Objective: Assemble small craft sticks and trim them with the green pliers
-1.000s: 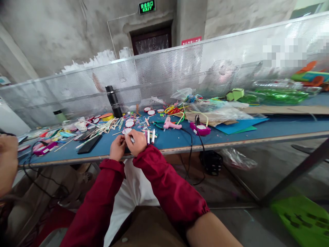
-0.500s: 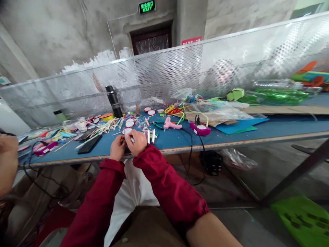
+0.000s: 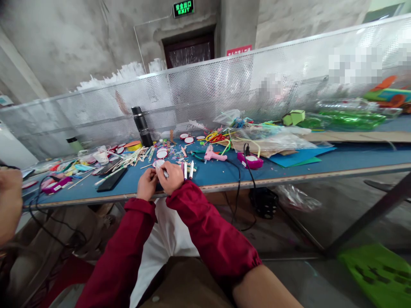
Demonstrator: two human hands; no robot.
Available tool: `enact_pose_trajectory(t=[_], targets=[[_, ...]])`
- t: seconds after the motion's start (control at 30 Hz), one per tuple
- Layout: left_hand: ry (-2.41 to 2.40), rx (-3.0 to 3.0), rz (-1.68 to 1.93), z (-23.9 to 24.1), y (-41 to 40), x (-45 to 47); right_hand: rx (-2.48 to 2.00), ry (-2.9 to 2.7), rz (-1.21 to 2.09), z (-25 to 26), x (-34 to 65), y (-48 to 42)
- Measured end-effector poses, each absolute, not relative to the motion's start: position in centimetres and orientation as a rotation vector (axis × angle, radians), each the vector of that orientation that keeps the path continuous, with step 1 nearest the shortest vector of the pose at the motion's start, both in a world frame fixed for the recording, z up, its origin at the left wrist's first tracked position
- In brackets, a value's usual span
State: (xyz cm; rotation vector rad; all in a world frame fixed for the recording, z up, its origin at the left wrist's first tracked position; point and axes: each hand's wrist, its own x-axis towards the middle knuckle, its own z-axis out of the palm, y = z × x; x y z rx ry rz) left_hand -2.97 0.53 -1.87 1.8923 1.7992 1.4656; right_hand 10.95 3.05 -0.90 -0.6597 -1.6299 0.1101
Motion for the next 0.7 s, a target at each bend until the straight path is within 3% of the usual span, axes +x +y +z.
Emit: enact_pose_trajectory(t=[0.7], targets=[[1.753,1.908,1.503,-2.17,0.66,-3.05,-0.676,-1.642,0.101,-0.94,10.98,2.99]])
